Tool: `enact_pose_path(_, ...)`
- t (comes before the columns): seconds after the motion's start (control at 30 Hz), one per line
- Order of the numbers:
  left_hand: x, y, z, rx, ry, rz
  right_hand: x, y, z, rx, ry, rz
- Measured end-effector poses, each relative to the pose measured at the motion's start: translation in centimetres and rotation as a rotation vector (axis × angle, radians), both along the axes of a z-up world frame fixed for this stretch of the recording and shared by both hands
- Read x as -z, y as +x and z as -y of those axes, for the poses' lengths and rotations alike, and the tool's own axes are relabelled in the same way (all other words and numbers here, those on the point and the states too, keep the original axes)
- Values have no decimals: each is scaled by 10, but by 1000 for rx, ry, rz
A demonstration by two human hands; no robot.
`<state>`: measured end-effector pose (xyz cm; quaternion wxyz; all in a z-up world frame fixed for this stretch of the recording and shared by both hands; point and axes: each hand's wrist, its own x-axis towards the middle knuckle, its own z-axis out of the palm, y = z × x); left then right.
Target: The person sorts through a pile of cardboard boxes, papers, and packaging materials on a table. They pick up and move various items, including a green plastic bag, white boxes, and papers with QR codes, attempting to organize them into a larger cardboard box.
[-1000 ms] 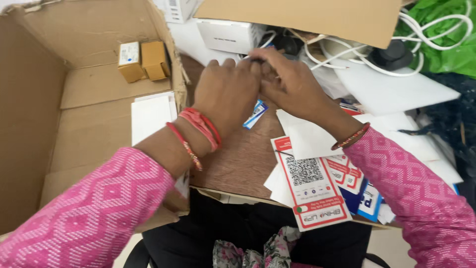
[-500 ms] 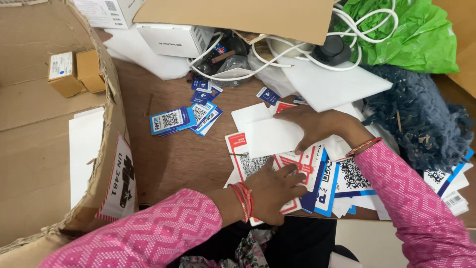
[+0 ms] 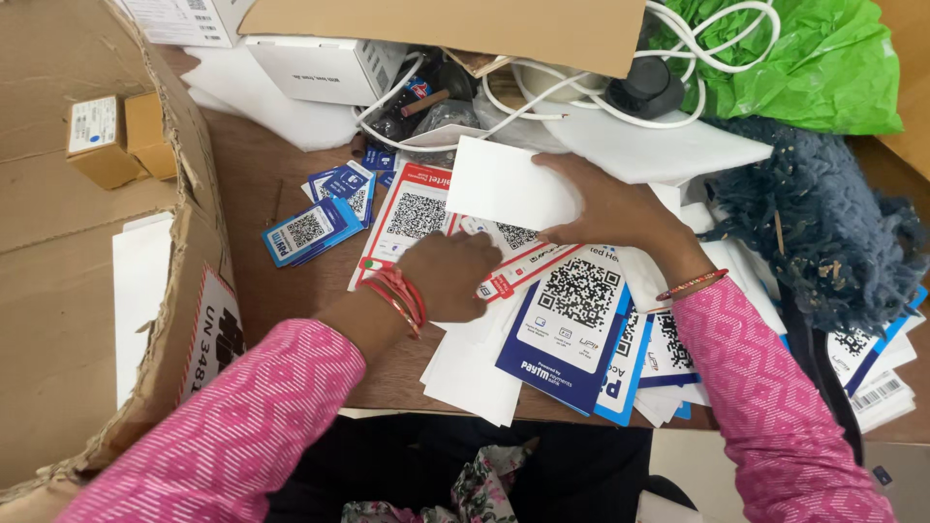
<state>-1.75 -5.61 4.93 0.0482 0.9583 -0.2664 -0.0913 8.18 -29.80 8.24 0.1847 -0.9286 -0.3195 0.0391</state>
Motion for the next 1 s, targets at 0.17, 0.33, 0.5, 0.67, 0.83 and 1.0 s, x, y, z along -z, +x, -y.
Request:
enact_pose_path(0.17,33,-23,86,161,-413,193,-1,-6,5,-24,93,66)
enact_pose_path(0.33,47,-45,139,24,-439,208,7,-9,11,4,27,198)
enact_pose_path(0.5,50,-27,107,-43,-319,128,9,-10,12,40,24,204)
enact_pose_path(0.67,57,-15,34,-206,-292,160,1,-16,11,-58,190,194)
enact_pose_path(0.83,46,-17,6,-200,-239,112,-1,-22,2,-61,239,138)
enact_pose_path(1.0,37,0,6,-289,-859,-175,24,-23,-12,-64,127,256)
